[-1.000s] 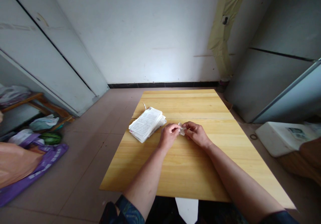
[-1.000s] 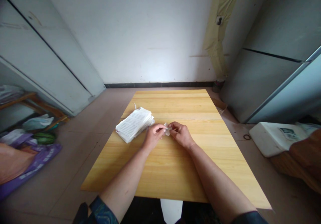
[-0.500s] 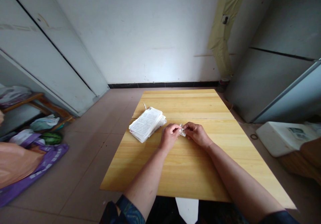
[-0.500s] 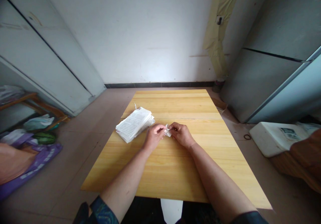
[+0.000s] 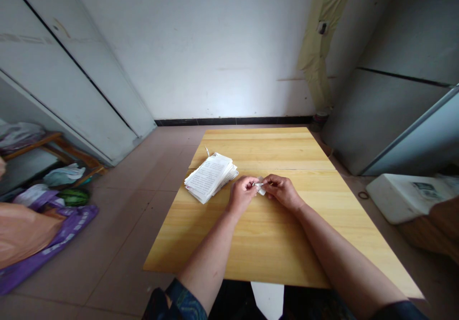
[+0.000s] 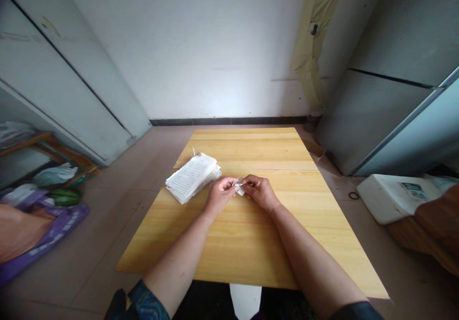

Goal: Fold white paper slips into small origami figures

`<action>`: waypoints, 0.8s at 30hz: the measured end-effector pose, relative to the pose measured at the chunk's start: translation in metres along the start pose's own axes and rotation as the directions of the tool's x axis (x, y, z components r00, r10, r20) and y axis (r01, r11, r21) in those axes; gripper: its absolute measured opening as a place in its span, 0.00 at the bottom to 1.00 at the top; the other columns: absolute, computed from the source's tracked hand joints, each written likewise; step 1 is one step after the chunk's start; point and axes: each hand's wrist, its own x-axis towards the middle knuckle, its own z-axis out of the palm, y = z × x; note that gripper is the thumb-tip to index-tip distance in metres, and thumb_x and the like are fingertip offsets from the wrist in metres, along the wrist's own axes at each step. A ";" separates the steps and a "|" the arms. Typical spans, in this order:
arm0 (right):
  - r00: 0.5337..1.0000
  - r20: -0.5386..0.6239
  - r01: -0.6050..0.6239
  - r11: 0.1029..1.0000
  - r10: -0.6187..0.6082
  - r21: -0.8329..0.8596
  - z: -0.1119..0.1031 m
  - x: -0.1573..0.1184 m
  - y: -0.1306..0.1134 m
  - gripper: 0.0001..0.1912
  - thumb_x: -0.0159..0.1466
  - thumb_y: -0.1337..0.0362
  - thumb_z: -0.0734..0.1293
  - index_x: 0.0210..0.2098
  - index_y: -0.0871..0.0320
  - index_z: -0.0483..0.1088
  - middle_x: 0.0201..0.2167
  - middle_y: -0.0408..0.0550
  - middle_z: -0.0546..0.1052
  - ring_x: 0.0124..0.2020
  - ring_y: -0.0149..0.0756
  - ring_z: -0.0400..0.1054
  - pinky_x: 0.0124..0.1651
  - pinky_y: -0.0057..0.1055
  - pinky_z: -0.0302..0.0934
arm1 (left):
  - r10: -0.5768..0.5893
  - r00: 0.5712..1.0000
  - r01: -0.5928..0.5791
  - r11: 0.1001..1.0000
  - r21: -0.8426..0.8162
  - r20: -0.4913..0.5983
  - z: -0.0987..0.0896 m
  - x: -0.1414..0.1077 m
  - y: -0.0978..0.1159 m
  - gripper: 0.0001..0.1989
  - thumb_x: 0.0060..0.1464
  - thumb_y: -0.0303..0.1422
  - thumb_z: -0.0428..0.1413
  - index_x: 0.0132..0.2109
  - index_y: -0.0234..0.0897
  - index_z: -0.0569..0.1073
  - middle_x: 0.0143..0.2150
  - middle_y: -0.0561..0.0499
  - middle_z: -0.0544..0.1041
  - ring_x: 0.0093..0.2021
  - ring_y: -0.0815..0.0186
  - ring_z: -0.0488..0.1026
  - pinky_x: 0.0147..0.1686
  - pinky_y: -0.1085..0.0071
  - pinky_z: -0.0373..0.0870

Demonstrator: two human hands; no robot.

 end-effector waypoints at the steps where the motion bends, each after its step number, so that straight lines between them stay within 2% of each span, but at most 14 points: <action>1: 1.000 -0.004 0.002 1.000 -0.002 0.000 0.000 0.000 0.000 0.14 0.54 0.53 0.68 0.27 0.58 0.69 0.19 0.40 0.70 0.17 0.27 0.60 0.22 0.25 0.54 | -0.007 1.000 0.007 1.000 -0.003 -0.007 0.000 0.000 -0.001 0.10 0.46 0.26 0.56 0.38 0.33 0.76 0.28 0.50 0.76 0.26 0.70 0.71 0.25 0.76 0.70; 9: 1.000 -0.017 0.007 1.000 -0.008 -0.030 0.000 0.001 0.005 0.15 0.54 0.52 0.68 0.27 0.58 0.69 0.20 0.41 0.71 0.17 0.27 0.61 0.22 0.25 0.55 | -0.059 0.998 0.059 0.997 -0.053 0.002 0.000 0.001 0.001 0.12 0.45 0.27 0.56 0.39 0.33 0.76 0.30 0.50 0.76 0.28 0.69 0.73 0.27 0.76 0.71; 14: 0.999 -0.023 0.023 0.999 -0.024 -0.030 0.001 0.001 0.008 0.15 0.54 0.52 0.68 0.29 0.58 0.70 0.21 0.42 0.72 0.18 0.28 0.61 0.22 0.26 0.56 | -0.145 0.988 0.154 0.968 -0.198 0.060 0.000 -0.001 0.009 0.19 0.47 0.31 0.55 0.48 0.34 0.70 0.27 0.54 0.74 0.22 0.72 0.71 0.21 0.78 0.68; 24: 0.999 -0.038 0.011 0.999 -0.013 -0.037 0.002 0.000 0.006 0.14 0.54 0.52 0.68 0.27 0.57 0.69 0.21 0.43 0.72 0.18 0.28 0.61 0.23 0.26 0.56 | -0.188 0.981 0.195 0.947 -0.256 0.052 -0.002 0.000 0.014 0.20 0.48 0.30 0.55 0.50 0.33 0.67 0.24 0.55 0.73 0.20 0.72 0.70 0.21 0.77 0.67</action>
